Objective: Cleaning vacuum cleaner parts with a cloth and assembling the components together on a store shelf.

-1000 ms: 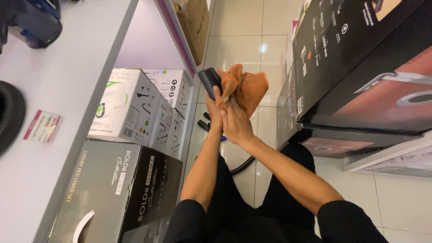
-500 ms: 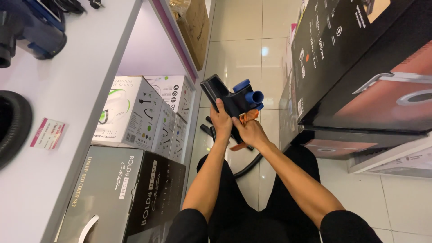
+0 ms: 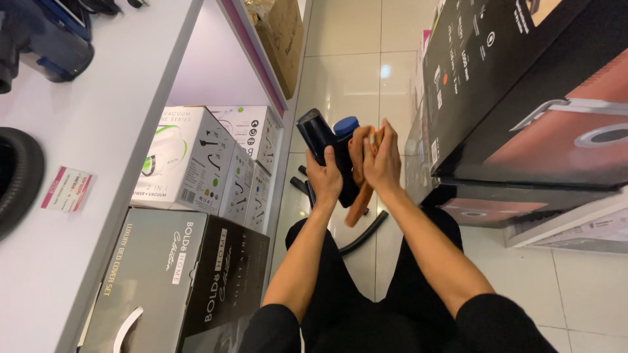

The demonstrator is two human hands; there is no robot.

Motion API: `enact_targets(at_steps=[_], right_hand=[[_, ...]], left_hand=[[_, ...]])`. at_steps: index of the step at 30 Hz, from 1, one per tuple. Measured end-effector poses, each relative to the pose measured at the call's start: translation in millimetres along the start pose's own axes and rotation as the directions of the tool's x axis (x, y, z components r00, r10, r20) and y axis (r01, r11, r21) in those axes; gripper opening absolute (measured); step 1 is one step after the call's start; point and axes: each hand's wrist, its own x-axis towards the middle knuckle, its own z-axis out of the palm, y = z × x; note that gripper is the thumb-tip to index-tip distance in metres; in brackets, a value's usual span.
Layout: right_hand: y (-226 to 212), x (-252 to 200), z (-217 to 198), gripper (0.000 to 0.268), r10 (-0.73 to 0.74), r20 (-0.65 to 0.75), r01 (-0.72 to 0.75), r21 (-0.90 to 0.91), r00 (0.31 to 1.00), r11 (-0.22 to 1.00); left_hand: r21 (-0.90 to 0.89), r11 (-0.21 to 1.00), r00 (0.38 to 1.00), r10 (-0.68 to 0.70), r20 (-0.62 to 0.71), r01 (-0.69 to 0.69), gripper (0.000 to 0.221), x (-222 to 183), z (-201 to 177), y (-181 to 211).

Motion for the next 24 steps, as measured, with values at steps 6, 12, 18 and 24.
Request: enact_targets(at_steps=[6, 12, 18, 24], right_hand=[[38.7, 21.2, 8.0, 0.043, 0.266, -0.019, -0.252, 0.262, 0.964, 0.932], [0.4, 42.6, -23.1, 0.036, 0.193, 0.107, -0.21, 0.177, 0.975, 0.962], [-13.0, 44.0, -25.5, 0.039, 0.409, 0.317, -0.499, 0.715, 0.856, 0.49], [1.4, 36.2, -23.0, 0.043, 0.352, -0.257, -0.227, 0.414, 0.9, 0.882]], left_hand=[[-0.106, 0.991, 0.996, -0.08, 0.042, 0.084, 0.032, 2.6, -10.1, -5.0], [-0.14, 0.983, 0.991, -0.114, 0.068, 0.123, 0.038, 16.8, -13.2, -29.7], [-0.178, 0.966, 0.978, -0.17, 0.124, 0.19, 0.048, 22.4, -19.8, -60.6], [-0.125, 0.968, 0.976, -0.217, 0.026, 0.219, 0.058, 18.8, -26.9, -50.6]])
